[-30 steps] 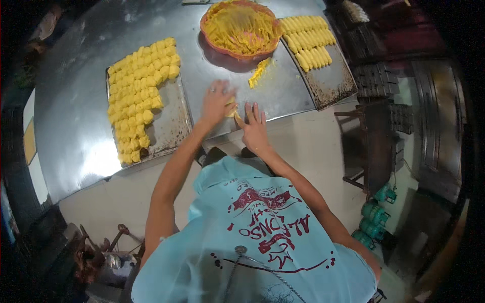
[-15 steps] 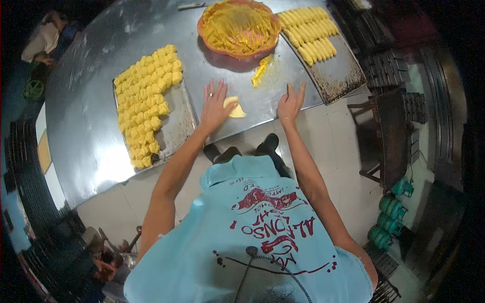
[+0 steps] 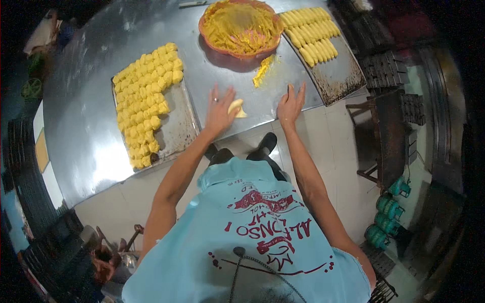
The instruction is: The recorder is forming and rolling pieces of dough, adding a yellow filling from a bowl, and placing the finished rolls onto metal trays in a bakery production area.
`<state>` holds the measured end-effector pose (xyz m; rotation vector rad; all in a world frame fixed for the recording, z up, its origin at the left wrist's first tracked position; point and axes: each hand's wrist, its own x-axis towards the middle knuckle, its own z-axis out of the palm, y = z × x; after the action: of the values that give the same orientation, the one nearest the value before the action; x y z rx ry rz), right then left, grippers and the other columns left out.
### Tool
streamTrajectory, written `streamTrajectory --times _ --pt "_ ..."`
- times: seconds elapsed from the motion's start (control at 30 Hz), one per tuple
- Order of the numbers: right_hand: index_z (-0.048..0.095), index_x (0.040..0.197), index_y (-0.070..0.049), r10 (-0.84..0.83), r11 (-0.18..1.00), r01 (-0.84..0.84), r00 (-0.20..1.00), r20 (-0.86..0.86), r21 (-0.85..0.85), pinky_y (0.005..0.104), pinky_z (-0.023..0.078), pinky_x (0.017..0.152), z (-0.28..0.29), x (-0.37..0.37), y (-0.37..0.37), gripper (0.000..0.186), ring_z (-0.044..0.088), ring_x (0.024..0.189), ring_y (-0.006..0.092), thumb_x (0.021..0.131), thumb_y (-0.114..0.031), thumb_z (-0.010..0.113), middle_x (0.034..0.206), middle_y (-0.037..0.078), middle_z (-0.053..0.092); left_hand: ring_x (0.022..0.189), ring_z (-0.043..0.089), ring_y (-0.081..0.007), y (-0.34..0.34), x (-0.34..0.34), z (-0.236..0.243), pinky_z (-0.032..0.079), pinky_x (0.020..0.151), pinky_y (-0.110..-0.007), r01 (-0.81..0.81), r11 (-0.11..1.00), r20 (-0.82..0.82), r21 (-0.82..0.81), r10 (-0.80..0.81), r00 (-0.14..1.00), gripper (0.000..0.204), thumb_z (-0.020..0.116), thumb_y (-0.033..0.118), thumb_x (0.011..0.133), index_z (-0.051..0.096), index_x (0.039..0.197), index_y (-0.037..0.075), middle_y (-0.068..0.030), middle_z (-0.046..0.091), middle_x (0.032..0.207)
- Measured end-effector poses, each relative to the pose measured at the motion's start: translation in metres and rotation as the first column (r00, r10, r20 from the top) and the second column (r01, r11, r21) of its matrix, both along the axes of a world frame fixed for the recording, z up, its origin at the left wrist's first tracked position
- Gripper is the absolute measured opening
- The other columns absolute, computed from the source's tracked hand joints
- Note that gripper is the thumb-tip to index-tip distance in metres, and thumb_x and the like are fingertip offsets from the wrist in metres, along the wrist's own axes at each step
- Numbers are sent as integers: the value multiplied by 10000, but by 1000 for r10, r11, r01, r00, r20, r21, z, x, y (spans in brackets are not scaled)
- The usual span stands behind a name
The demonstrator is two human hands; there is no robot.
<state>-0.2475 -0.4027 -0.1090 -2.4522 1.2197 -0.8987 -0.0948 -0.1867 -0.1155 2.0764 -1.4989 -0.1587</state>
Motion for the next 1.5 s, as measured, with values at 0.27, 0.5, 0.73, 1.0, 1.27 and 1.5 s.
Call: streamTrajectory --times 0.27,0.5,0.73,1.0,1.27,1.5 --pt "592 1291 -30 86 995 -92 989 -117 -48 494 268 1162 0 -5 0 413 334 1395 427 883 -93 586 1517 276 336 1431 253 -490 -8 -22 9 187 1185 -578 -314 949 74 14 312 947 536 659 276 891 539 1349 25 -192 415 1516" --pt "664 1156 -10 76 794 -220 961 266 567 394 433 1028 20 -38 40 273 562 1191 328 903 -113 647 1271 213 587 904 666 -374 1 -91 51 532 803 -466 -315 926 -271 209 365 891 387 685 82 770 658 1144 -14 -223 683 1000" --pt "630 1083 -22 -78 -295 -422 905 419 857 327 507 835 56 29 143 205 635 949 175 919 -129 690 1005 54 662 1008 586 -404 84 -45 85 478 895 -466 -548 832 -611 -86 390 688 549 749 149 710 616 1217 -14 -228 615 1067" --pt "630 1048 25 -183 -156 -402 909 374 902 315 506 760 55 35 138 227 628 837 186 905 -142 685 940 84 658 930 581 -380 214 124 17 484 852 -485 -338 941 362 32 304 881 194 579 81 807 632 989 39 -181 572 946" --pt "706 1056 7 -235 475 -129 935 267 870 302 494 712 60 -45 -6 234 612 784 148 883 -141 653 911 68 690 800 595 -196 154 65 170 478 714 -272 -586 805 -787 87 416 456 342 648 -7 847 640 1189 0 -68 632 1051" --pt "715 1098 -6 -105 986 51 929 354 160 342 536 808 107 -2 -325 281 665 939 266 868 -164 690 1114 149 651 1038 685 -326 57 1 115 575 883 -402 -530 794 -944 298 163 -286 314 645 69 894 559 1175 -42 -169 660 1136"
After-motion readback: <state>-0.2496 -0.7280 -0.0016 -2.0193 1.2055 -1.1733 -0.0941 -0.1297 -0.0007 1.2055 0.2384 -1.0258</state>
